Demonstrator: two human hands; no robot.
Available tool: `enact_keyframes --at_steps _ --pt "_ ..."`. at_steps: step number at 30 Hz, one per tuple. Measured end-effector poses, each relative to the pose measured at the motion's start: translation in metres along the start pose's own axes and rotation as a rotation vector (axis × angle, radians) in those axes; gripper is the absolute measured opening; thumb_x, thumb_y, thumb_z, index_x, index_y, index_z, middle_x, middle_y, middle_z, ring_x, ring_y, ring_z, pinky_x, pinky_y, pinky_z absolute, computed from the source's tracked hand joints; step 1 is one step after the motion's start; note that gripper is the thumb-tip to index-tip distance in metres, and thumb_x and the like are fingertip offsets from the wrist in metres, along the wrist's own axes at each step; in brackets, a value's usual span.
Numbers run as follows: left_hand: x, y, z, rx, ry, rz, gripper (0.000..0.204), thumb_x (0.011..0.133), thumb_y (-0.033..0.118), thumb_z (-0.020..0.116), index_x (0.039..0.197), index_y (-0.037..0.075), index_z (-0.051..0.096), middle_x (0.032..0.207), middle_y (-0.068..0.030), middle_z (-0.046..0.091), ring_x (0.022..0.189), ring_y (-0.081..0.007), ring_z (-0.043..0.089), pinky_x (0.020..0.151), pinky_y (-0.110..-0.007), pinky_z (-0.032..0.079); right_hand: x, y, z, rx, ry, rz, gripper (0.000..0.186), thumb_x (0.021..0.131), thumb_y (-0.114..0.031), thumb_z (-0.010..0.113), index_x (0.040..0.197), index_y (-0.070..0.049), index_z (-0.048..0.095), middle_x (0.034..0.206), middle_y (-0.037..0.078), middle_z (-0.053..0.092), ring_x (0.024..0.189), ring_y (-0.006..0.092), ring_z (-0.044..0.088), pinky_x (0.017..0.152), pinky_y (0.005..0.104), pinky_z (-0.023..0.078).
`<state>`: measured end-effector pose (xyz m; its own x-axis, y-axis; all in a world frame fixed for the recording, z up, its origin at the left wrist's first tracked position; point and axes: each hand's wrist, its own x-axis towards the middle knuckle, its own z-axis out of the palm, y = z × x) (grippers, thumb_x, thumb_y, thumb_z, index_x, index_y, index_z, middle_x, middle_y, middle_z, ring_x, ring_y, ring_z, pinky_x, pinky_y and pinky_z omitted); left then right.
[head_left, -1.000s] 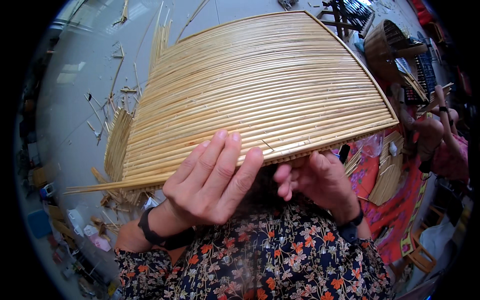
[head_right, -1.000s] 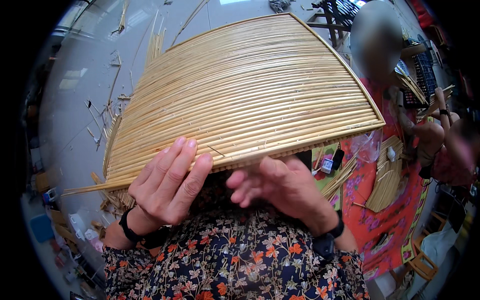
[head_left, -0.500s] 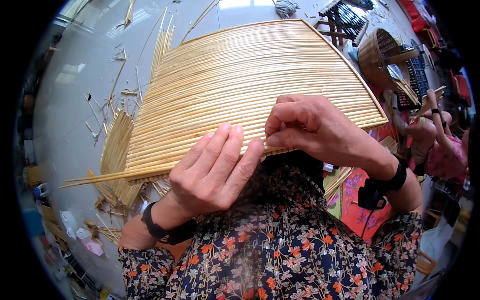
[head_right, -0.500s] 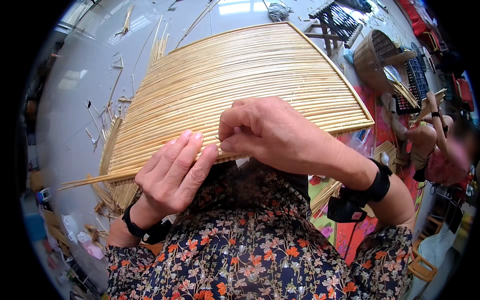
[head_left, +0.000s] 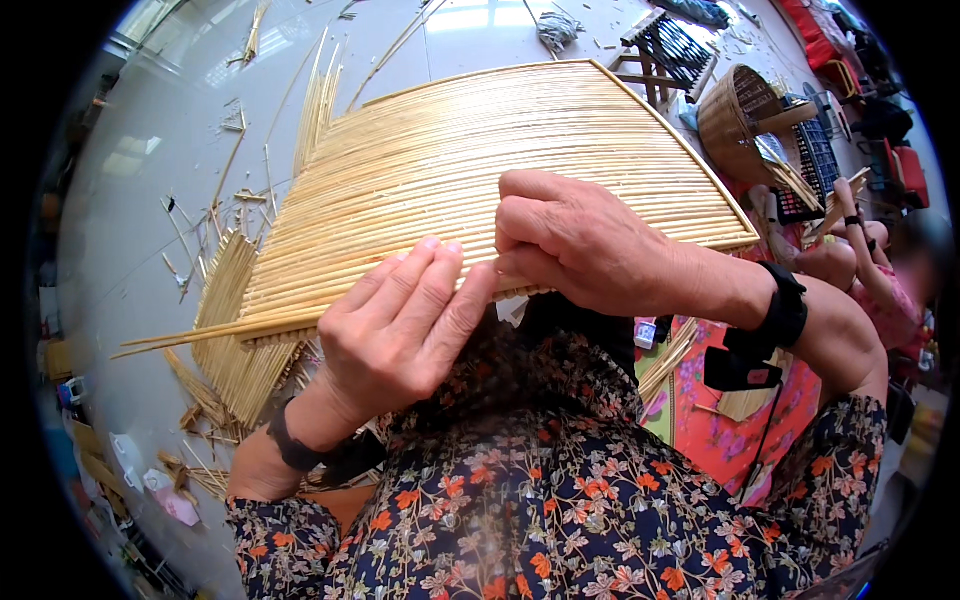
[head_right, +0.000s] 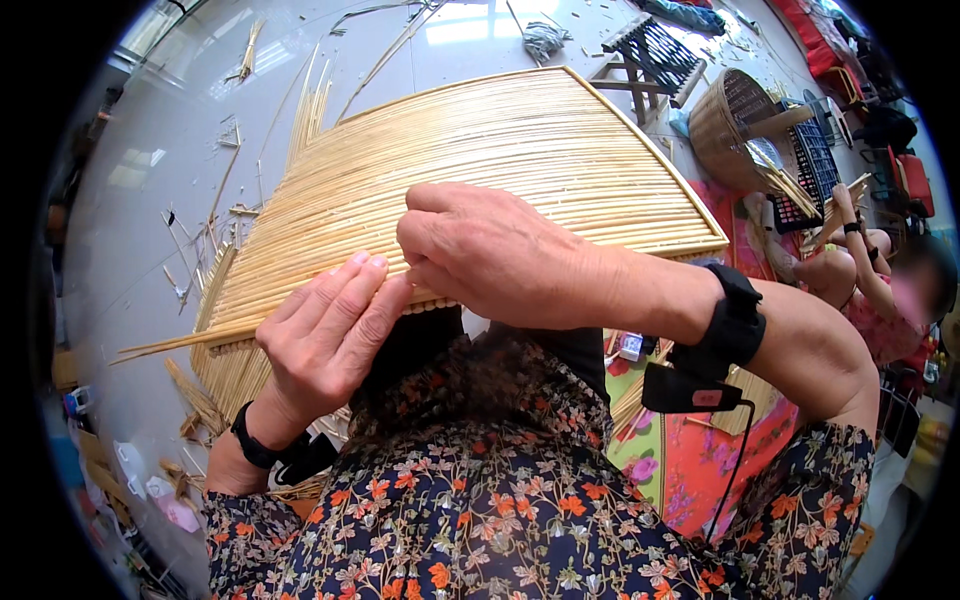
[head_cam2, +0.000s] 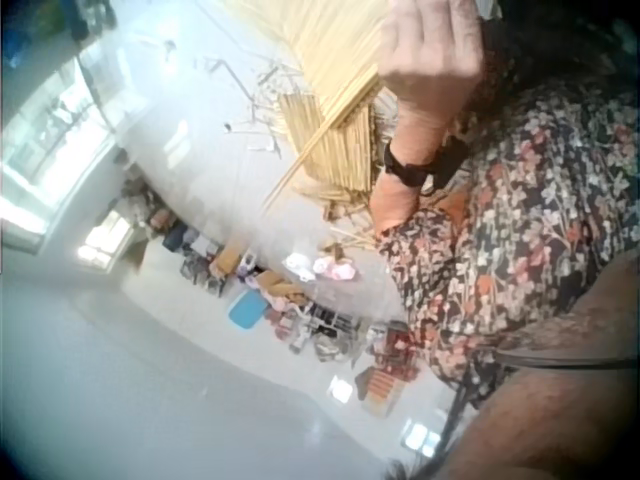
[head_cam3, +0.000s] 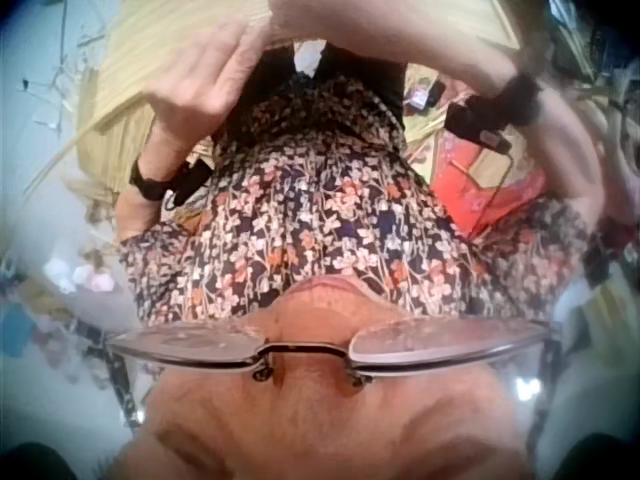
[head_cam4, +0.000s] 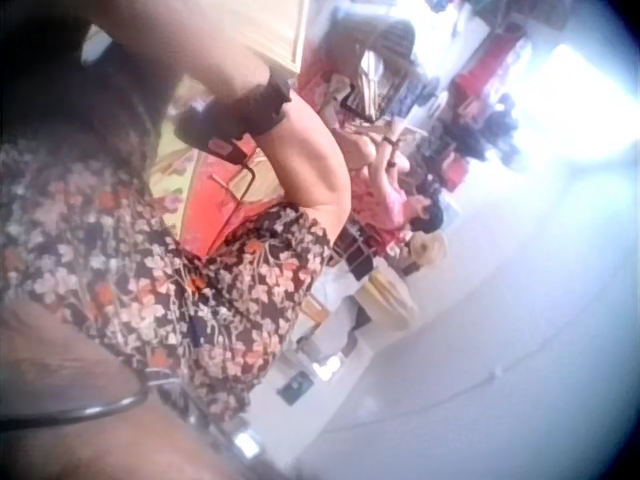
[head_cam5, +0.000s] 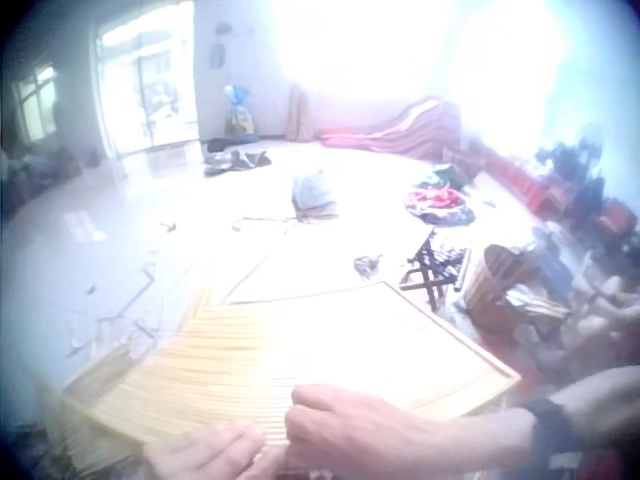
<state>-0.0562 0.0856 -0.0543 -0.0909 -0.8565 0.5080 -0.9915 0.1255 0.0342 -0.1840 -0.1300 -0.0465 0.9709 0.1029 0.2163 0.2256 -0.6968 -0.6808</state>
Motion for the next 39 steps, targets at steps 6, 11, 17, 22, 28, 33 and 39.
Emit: enact_keyframes --at_steps 6,11,17,22,28,33,39 --pt "-0.001 0.002 0.004 0.013 0.013 0.011 0.027 0.086 0.006 0.078 0.112 0.002 0.08 0.106 -0.0159 0.078 0.1 -0.0313 0.079 0.081 -0.039 0.064 -0.004 0.008 0.006 0.005 0.068 -0.056 0.018 0.092 -0.01 0.072 0.088 -0.005 0.055 0.087 0.011 0.051 0.079 0.0317 0.056 0.067 0.0419 0.047" --pt "-0.001 0.0 0.011 0.054 0.04 0.043 0.028 0.088 0.014 0.074 0.114 0.005 0.081 0.105 -0.0153 0.078 0.098 -0.0287 0.078 0.082 -0.039 0.063 -0.005 0.005 0.003 -0.012 0.059 -0.027 0.019 0.095 -0.013 0.067 0.087 -0.003 0.054 0.091 0.016 0.055 0.088 0.0398 0.06 0.075 0.0493 0.05" --pt "0.0 -0.002 0.016 0.061 0.045 0.062 0.029 0.089 0.014 0.073 0.116 0.006 0.08 0.106 -0.0148 0.078 0.098 -0.0279 0.078 0.082 -0.038 0.063 -0.005 0.004 0.003 -0.04 0.088 -0.008 0.018 0.095 -0.013 0.067 0.086 -0.003 0.054 0.091 0.016 0.055 0.088 0.0396 0.06 0.076 0.0493 0.051" --pt "0.003 -0.003 0.015 0.065 0.045 0.07 0.029 0.088 0.013 0.073 0.116 0.006 0.08 0.106 -0.014 0.078 0.098 -0.0273 0.078 0.082 -0.037 0.063 -0.006 0.006 0.002 -0.034 0.103 -0.003 0.019 0.094 -0.015 0.069 0.088 -0.002 0.057 0.091 0.015 0.057 0.087 0.0381 0.062 0.076 0.0482 0.052" --pt "0.007 -0.004 0.006 0.006 0.017 0.021 0.025 0.086 0.007 0.08 0.111 0.002 0.079 0.104 -0.0143 0.078 0.099 -0.0303 0.079 0.08 -0.039 0.064 -0.007 0.012 -0.01 0.164 -0.044 0.089 0.018 0.097 -0.019 0.07 0.094 -0.002 0.062 0.094 0.015 0.062 0.087 0.0369 0.065 0.077 0.0443 0.053" --pt "0.006 -0.003 0.009 -0.011 0.014 0.029 0.025 0.086 0.007 0.079 0.111 0.003 0.079 0.105 -0.0151 0.079 0.1 -0.0309 0.079 0.081 -0.039 0.064 -0.007 0.019 -0.009 0.258 -0.092 0.077 0.017 0.098 -0.018 0.067 0.094 -0.003 0.062 0.094 0.014 0.061 0.089 0.0367 0.064 0.078 0.0433 0.052" --pt "0.006 -0.001 0.014 0.048 0.014 0.056 0.026 0.089 0.012 0.074 0.113 0.005 0.08 0.106 -0.0153 0.078 0.099 -0.0289 0.078 0.083 -0.037 0.063 -0.011 0.019 0.004 0.125 0.076 -0.018 0.014 0.098 -0.013 0.065 0.091 -0.004 0.057 0.091 0.014 0.058 0.087 0.0377 0.061 0.075 0.0463 0.05"
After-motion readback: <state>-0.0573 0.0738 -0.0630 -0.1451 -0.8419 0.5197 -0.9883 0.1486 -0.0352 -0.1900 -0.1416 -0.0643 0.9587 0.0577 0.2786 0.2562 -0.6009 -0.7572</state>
